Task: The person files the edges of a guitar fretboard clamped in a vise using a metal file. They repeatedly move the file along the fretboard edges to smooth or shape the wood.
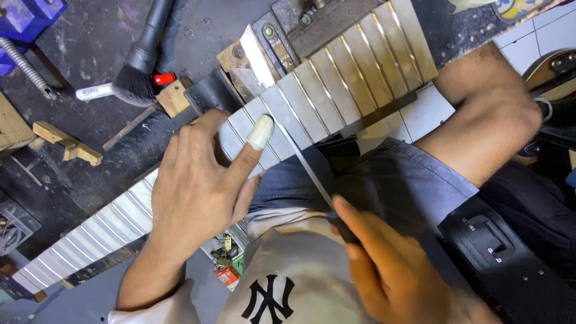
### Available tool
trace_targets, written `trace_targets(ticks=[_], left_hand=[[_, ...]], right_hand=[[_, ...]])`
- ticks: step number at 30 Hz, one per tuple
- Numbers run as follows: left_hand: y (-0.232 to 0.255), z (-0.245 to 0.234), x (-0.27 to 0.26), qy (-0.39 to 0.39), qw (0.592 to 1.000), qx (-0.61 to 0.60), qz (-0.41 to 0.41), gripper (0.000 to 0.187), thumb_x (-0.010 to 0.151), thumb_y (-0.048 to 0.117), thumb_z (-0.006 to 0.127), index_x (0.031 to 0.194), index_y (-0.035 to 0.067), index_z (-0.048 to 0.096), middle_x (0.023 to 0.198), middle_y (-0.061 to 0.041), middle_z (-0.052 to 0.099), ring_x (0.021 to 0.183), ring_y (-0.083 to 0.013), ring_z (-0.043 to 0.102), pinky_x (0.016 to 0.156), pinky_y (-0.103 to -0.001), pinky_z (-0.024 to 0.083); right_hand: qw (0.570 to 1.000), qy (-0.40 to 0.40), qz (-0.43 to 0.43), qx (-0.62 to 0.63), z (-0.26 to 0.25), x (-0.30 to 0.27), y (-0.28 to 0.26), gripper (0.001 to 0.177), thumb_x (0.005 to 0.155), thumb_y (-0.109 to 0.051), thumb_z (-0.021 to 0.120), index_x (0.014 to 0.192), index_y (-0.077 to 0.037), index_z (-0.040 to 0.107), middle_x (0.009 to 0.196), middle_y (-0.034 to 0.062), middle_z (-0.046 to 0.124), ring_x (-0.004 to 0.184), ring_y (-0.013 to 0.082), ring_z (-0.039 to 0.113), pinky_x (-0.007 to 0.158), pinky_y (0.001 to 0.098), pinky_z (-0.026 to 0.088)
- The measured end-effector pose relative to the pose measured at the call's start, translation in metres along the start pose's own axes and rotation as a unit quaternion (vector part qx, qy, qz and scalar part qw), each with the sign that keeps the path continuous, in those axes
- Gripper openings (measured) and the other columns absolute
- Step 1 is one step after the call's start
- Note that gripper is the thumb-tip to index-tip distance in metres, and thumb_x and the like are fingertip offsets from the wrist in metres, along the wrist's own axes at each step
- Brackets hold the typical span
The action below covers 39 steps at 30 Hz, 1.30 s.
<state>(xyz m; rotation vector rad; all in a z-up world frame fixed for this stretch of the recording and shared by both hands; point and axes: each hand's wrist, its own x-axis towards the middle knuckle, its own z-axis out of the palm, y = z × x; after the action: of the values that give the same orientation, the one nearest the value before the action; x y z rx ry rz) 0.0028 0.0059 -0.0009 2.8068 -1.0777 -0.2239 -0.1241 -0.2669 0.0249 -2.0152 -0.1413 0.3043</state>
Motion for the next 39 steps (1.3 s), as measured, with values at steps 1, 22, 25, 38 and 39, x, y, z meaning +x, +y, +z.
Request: trace_targets(ticks=[1, 22, 25, 38, 39], left_hand=[[0.000, 0.000, 0.001, 0.003, 1.000, 0.001, 0.000, 0.077, 0.101, 0.031, 0.082, 0.166, 0.021, 0.042, 0.140, -0.032, 0.050, 0.099, -0.0461, 0.055, 0.080, -0.056, 0.052], [0.005, -0.010, 0.008, 0.035, 0.999, -0.030, 0.000, 0.043, 0.095, 0.021, 0.078, 0.136, 0.011, 0.068, 0.138, -0.030, 0.051, 0.096, -0.0451, 0.056, 0.079, -0.055, 0.051], [0.004, -0.009, 0.005, 0.027, 0.999, -0.036, -0.007, 0.046, 0.099, 0.023, 0.077, 0.143, 0.014, 0.065, 0.139, -0.028, 0.052, 0.100, -0.0451, 0.057, 0.079, -0.054, 0.053], [0.003, -0.010, 0.007, 0.014, 0.999, -0.027, -0.018, 0.056, 0.096, 0.026, 0.079, 0.149, 0.019, 0.063, 0.134, -0.025, 0.054, 0.104, -0.0425, 0.057, 0.083, -0.052, 0.054], [0.002, -0.010, 0.007, 0.008, 0.999, -0.032, -0.017, 0.059, 0.097, 0.024, 0.077, 0.153, 0.020, 0.060, 0.134, -0.025, 0.054, 0.105, -0.0421, 0.057, 0.082, -0.052, 0.055]], right_hand=[[1.000, 0.001, -0.002, -0.002, -0.001, 0.000, 0.002, 0.047, 0.107, -0.013, 0.044, 0.150, 0.006, 0.049, 0.126, 0.0167, 0.075, 0.110, 0.0217, 0.080, 0.101, 0.0349, 0.061], [0.993, 0.000, -0.100, -0.068, 0.001, 0.076, -0.014, 0.049, 0.106, -0.003, 0.047, 0.152, 0.015, 0.044, 0.127, 0.0317, 0.069, 0.110, 0.0461, 0.072, 0.091, 0.0488, 0.058], [0.980, 0.026, -0.110, -0.161, 0.004, 0.056, -0.016, 0.049, 0.107, -0.008, 0.049, 0.151, 0.014, 0.047, 0.136, 0.0297, 0.070, 0.103, 0.0439, 0.076, 0.072, 0.0459, 0.060], [0.989, 0.026, -0.080, -0.123, 0.005, 0.063, -0.019, 0.049, 0.103, -0.005, 0.052, 0.151, 0.008, 0.051, 0.113, 0.0154, 0.069, 0.083, 0.0332, 0.070, 0.061, 0.0434, 0.055], [0.994, 0.015, -0.070, -0.082, 0.005, 0.056, -0.017, 0.050, 0.105, -0.005, 0.048, 0.154, 0.008, 0.045, 0.116, 0.0163, 0.070, 0.092, 0.0345, 0.071, 0.070, 0.0453, 0.057]])
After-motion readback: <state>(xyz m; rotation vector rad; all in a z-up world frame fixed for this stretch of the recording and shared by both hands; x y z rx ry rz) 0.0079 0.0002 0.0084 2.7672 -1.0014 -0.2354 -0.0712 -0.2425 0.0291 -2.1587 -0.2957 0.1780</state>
